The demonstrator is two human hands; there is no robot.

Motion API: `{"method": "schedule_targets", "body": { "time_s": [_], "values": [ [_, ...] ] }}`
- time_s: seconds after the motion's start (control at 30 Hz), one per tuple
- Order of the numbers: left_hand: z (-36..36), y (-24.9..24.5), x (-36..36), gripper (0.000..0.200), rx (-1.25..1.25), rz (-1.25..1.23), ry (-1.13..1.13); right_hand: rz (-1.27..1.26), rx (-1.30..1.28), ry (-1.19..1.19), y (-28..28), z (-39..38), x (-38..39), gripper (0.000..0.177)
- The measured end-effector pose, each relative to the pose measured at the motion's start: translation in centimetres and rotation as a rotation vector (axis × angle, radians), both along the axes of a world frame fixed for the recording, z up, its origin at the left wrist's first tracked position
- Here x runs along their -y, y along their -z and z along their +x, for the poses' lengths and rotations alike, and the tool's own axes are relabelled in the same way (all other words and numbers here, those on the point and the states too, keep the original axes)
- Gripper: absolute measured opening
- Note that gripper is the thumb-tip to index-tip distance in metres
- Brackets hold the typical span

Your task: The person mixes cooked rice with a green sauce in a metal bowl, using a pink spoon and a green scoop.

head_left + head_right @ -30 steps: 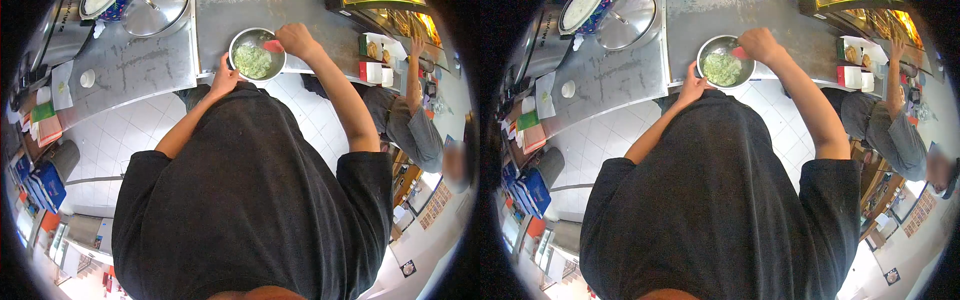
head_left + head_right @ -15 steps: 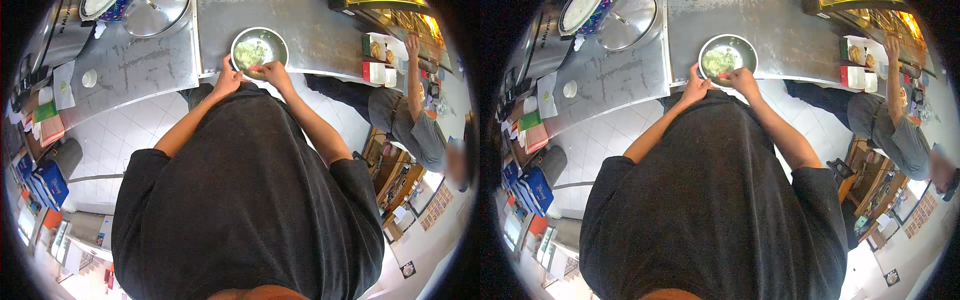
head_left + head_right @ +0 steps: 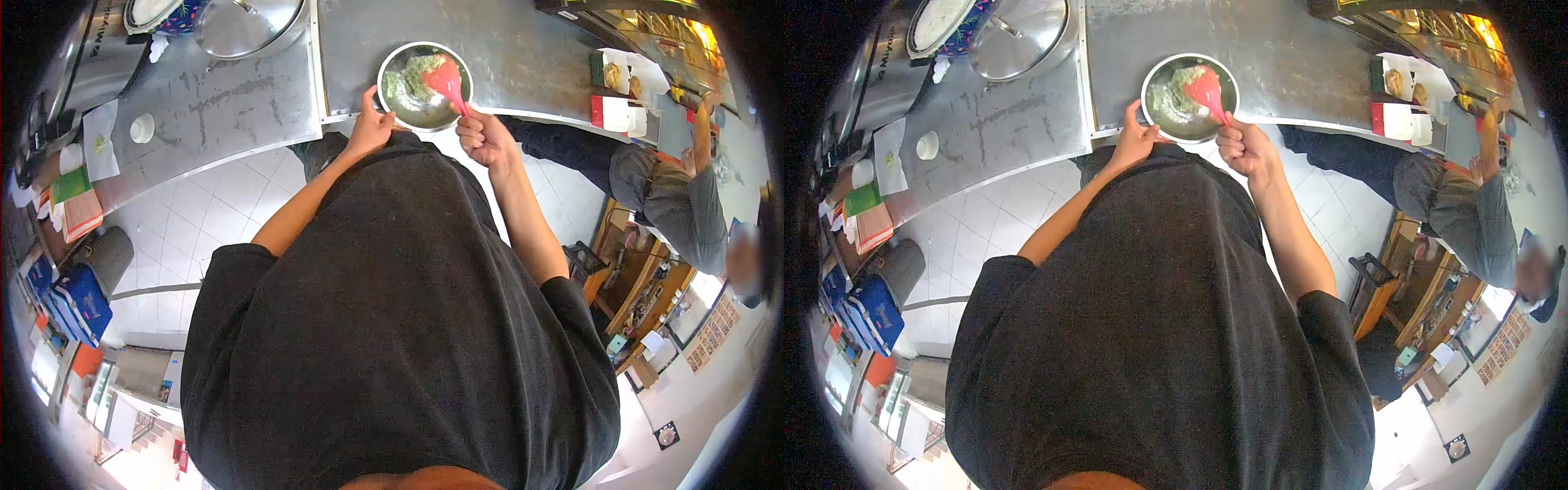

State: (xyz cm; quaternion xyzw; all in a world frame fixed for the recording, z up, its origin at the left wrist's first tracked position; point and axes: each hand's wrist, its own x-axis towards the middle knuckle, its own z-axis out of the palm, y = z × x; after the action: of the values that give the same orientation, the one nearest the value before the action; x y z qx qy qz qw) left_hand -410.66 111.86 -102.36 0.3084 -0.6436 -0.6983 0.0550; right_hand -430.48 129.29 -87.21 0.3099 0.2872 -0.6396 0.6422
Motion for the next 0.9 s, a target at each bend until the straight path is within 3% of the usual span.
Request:
{"method": "schedule_targets", "body": {
  "time_s": [0.07, 0.13, 0.17, 0.27, 0.33, 0.4, 0.5, 0.53, 0.6, 0.7, 0.8, 0.87, 0.9],
  "values": [
    [-0.1, -0.3, -0.1, 0.071, -0.008, 0.020, -0.017, 0.112, -0.476, -0.177, -2.6, -0.5, 0.3, 0.029],
    [-0.2, 0.2, -0.2, 0.071, -0.021, 0.041, -0.032, 0.464, -1.129, -0.405, -4.5, -0.5, 2.1, 0.026],
    [-0.3, 1.0, -0.4, 0.070, -0.031, 0.054, -0.039, 0.510, -1.796, -0.568, -2.6, -1.2, 2.4, 0.021],
    [-0.6, -0.5, -0.5, 0.068, -0.062, 0.160, -0.074, 0.602, -2.207, -0.789, 0.0, -1.5, 3.7, 0.017],
    [-0.6, -1.2, -0.6, 0.067, -0.061, 0.143, -0.078, 0.675, -2.098, -1.119, 1.9, 0.4, 4.1, 0.017],
    [-0.7, 0.7, -0.5, 0.066, -0.046, 0.009, -0.058, 0.511, -1.984, -1.462, 3.5, 2.5, 3.7, 0.019],
    [-0.9, -2.8, -0.2, 0.066, -0.071, 0.122, -0.081, 0.545, -1.995, -1.519, 3.9, 2.2, 2.4, 0.021],
    [-1.1, -3.1, -0.3, 0.065, -0.099, 0.156, -0.091, 0.537, -1.949, -1.397, 0.0, 1.3, 3.3, 0.022],
    [-1.0, -2.9, -0.6, 0.064, -0.150, 0.227, -0.108, 0.317, -1.932, -1.347, -2.1, -3.2, 3.5, 0.022],
    [-0.9, -0.3, -0.8, 0.063, -0.050, 0.098, -0.062, 0.524, -1.954, -1.261, -7.1, -4.8, 6.2, 0.022],
    [-0.9, -2.3, -0.9, 0.065, -0.085, 0.192, -0.081, 0.588, -2.195, -1.264, 0.3, -4.7, 6.9, 0.024],
    [-0.9, -1.5, -0.8, 0.066, 0.017, 0.049, -0.056, 0.614, -2.078, -1.472, 7.0, -0.6, 6.8, 0.028],
    [-1.0, -1.2, -0.6, 0.066, 0.069, -0.024, -0.045, 0.524, -2.078, -1.511, 5.9, 1.0, 7.2, 0.030]
  ]
}}
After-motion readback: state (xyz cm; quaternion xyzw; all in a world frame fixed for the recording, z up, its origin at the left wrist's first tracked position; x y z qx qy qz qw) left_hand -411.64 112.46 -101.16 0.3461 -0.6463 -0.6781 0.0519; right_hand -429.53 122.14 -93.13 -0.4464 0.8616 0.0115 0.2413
